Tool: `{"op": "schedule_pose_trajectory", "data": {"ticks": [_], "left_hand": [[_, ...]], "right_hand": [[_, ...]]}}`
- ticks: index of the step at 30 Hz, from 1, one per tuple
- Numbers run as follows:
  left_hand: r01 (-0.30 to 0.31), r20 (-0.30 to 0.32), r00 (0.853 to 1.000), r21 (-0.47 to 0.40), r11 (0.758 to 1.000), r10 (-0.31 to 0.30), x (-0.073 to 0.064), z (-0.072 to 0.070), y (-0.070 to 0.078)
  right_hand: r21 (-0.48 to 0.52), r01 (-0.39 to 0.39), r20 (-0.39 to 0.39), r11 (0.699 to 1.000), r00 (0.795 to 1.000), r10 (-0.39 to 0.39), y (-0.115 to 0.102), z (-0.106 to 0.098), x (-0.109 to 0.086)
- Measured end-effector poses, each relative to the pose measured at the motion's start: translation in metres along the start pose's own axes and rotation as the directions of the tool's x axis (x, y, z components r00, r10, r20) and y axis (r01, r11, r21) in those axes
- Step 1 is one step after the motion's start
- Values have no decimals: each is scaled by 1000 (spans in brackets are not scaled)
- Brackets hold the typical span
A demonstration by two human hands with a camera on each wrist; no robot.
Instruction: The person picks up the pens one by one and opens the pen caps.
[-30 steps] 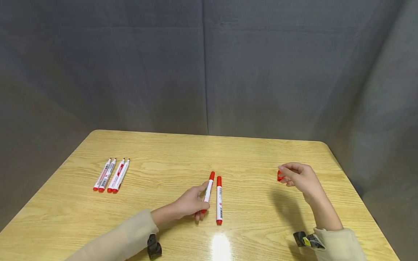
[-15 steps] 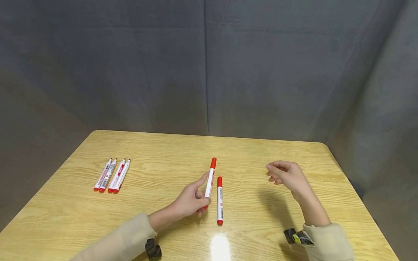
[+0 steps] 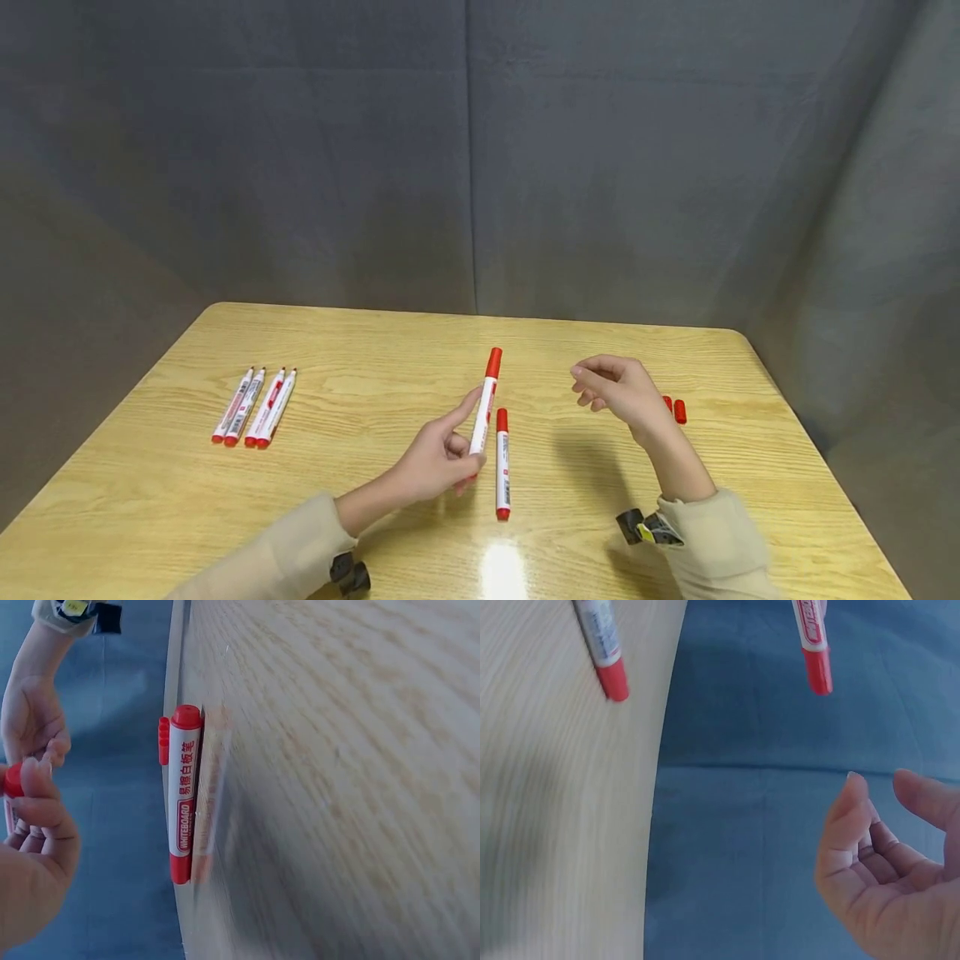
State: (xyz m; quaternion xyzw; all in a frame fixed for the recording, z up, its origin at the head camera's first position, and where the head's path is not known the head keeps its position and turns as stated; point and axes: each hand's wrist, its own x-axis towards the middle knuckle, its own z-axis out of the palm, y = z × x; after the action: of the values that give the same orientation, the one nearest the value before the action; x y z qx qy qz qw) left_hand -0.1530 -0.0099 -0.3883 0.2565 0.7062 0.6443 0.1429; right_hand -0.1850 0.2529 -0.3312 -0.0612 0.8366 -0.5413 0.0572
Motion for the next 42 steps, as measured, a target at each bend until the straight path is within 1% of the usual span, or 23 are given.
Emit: {"op": "schedule_pose_trajectory", "data": {"ticks": [3, 5, 8, 12, 15, 18, 24, 26, 28, 30, 32, 33, 36, 38, 40, 42], "left_hand": [[-28, 14, 1000, 31, 999, 28, -4, 1, 9], [-56, 28, 998, 55, 997, 55, -5, 2, 10], [-95, 38, 995, 104, 990, 92, -3, 2, 3], [-159, 40, 987, 179, 971, 154, 2, 2, -11], [-215, 50, 977, 213, 953, 209, 3, 2, -15], [-254, 62, 967, 232, 939, 246, 3, 2, -16], [-310, 92, 951, 275, 910, 296, 3, 1, -14], [-328, 105, 945, 285, 901, 310, 3, 2, -14], [-337, 107, 941, 280, 899, 320, 2, 2, -13], [-350, 83, 937, 290, 891, 341, 2, 3, -14], [-368, 47, 927, 307, 878, 372, 3, 5, -14], [-376, 23, 921, 323, 869, 390, 3, 5, -14], [-401, -44, 893, 380, 834, 449, 4, 8, -13], [-407, -76, 877, 404, 819, 474, 4, 10, -12], [-414, -94, 867, 410, 813, 489, 4, 11, -11], [-414, -98, 867, 401, 817, 488, 3, 11, -10]], "right_hand": [[35, 37, -5, 999, 999, -37, -6, 9, 5], [42, 52, -13, 998, 999, -52, -9, 15, 8], [48, 79, -11, 996, 997, -79, -16, 24, 12], [64, 117, 9, 991, 993, -118, -23, 35, 16], [79, 131, 17, 988, 991, -133, -26, 41, 18], [81, 135, 21, 987, 990, -137, -27, 46, 21], [90, 154, 29, 984, 987, -157, -26, 56, 24], [87, 165, 19, 982, 986, -167, -27, 59, 25], [84, 167, 2, 982, 986, -167, -27, 62, 25], [105, 161, -19, 981, 987, -160, -27, 64, 25], [137, 148, -46, 979, 989, -143, -27, 66, 25], [152, 142, -61, 978, 989, -134, -27, 67, 25], [189, 133, -102, 973, 988, -115, -28, 70, 25], [200, 133, -122, 971, 986, -110, -28, 72, 25], [205, 134, -129, 969, 986, -109, -27, 72, 25], [208, 132, -126, 969, 986, -107, -26, 72, 25]]}}
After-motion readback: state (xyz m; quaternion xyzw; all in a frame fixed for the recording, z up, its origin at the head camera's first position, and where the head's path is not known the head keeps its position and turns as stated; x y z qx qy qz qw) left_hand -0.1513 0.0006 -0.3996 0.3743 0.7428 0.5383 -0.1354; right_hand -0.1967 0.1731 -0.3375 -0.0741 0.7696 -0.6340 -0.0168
